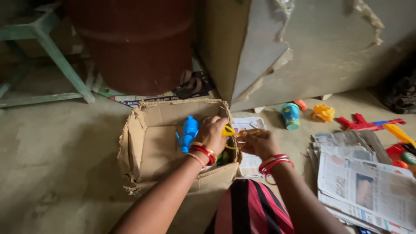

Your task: The person sorts items on the floor, separating newspapers and plastic toys. They place newspapers into a cardboard box and move plastic toys into a basket.

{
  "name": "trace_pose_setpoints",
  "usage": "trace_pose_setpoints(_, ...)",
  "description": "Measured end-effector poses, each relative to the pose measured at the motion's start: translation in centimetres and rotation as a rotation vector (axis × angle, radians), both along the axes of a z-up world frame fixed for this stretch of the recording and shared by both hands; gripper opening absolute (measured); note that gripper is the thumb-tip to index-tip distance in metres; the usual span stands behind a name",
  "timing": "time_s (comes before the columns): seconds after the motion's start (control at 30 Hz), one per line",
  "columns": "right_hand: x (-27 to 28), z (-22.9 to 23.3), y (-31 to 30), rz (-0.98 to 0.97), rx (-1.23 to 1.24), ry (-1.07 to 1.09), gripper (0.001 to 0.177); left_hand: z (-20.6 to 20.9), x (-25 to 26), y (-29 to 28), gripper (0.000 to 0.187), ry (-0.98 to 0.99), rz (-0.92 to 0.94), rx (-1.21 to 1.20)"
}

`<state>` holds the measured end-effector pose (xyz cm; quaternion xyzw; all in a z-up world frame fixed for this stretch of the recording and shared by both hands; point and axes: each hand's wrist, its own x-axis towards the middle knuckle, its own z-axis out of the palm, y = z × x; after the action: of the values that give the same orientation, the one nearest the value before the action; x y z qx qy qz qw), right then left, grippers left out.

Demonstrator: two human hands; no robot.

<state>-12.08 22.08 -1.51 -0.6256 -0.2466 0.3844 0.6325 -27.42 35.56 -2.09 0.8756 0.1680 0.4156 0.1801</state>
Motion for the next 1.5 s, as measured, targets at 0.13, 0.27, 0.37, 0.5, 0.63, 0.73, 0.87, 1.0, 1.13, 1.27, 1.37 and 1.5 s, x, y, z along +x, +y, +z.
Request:
trace_pose_setpoints(0.13, -3.3, -2.2, 2.4, 0.033, -0.103, -0.278, 0.022, -0.5, -4.1, 2.0, 0.045, 0.204, 0.042, -0.198)
trace_pose_setpoints(0.27, -5.6, -3.5, 3.7, -0.01, -0.124, -0.52, 0.022, -2.9, -5.4, 3.6, 0.041, 0.312, 0.131, -0.257)
trace_pose_setpoints(0.37, -6.1, -4.6, 3.9, 0.013, -0.12, -0.796, 0.022, -6.4, -5.5, 4.7, 0.043, 0.254, 0.134, -0.278)
trace_pose_setpoints(0.5, -5.5, -5.3, 4.0, 0.13, -0.255, -1.054, 0.02, -10.6, -5.3, 4.5, 0.047, 0.264, 0.135, -0.358)
trace_pose_setpoints(0.63, -6.1, -4.6, 4.2, 0.26, -0.432, -1.17, 0.021, -11.6, -5.7, 3.6, 0.041, 0.277, 0.033, -0.399)
trace_pose_setpoints(0.73, -6.6, -4.1, 4.2, 0.312, -0.484, -1.184, 0.022, -10.4, -7.1, 3.6, 0.048, 0.42, 0.037, -0.445)
trace_pose_setpoints(0.87, -6.5, -3.6, 4.5, 0.502, -0.597, -1.262, 0.018, -10.2, -7.0, 2.8, 0.032, 0.459, 0.077, -0.127)
trace_pose_setpoints(1.0, -6.2, -4.6, 4.5, 0.522, -0.645, -1.161, 0.02, -10.9, -6.6, 1.2, 0.018, 0.634, 0.08, 0.036)
trace_pose_setpoints(1.13, -5.3, -7.2, 4.4, 0.507, -0.465, -1.272, 0.025, -10.8, -7.1, 1.0, 0.018, 0.889, 0.027, -0.077)
trace_pose_setpoints(1.27, -5.2, -7.4, 4.0, 0.526, -0.444, -1.323, 0.02, -9.6, -8.5, 0.5, 0.02, 0.509, -0.095, -0.253)
trace_pose_setpoints(1.37, -5.8, -6.1, 3.7, 0.539, -0.554, -1.235, 0.015, -10.3, -9.6, 1.0, 0.023, 0.454, -0.064, -0.121)
trace_pose_setpoints(1.5, -7.1, -4.3, 3.6, 0.511, -0.495, -1.328, 0.019, -12.4, -8.3, 2.0, 0.034, 0.417, 0.025, -0.031)
